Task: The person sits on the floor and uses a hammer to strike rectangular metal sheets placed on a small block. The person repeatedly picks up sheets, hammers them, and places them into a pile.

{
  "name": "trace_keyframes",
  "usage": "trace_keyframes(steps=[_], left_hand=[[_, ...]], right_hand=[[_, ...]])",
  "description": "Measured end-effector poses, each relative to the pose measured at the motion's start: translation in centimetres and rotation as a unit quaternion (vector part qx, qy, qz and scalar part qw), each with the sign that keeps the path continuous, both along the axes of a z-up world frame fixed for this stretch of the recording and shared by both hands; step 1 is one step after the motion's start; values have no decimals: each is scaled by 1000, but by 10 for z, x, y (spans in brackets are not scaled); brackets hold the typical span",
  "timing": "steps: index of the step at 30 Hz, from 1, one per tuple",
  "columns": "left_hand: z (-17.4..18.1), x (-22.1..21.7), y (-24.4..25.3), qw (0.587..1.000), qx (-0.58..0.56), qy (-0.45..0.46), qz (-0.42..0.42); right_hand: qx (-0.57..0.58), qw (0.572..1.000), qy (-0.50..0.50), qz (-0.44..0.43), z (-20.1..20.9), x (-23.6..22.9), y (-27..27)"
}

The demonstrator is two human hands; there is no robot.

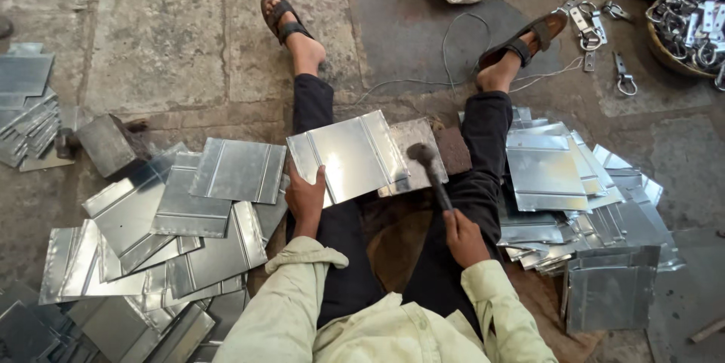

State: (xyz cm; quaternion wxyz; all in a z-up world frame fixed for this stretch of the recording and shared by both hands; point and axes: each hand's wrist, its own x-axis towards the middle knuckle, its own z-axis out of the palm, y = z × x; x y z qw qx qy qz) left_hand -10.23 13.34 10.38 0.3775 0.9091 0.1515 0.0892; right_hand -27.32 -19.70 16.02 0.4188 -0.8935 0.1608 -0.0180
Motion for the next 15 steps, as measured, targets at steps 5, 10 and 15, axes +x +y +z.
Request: trace_keyframes(steps=[5,10,15], left_hand=[[-29,12,0,1000,4,6,28],[-37,7,-8,998,-26,46,41],[-57,16,-7,997,-68,11,45]], right_hand=[[3,999,-32,-10,-16,1,-19],[-104,993,-29,54,-52,-3,-33],[137,978,159,-13,-74,17,-55]])
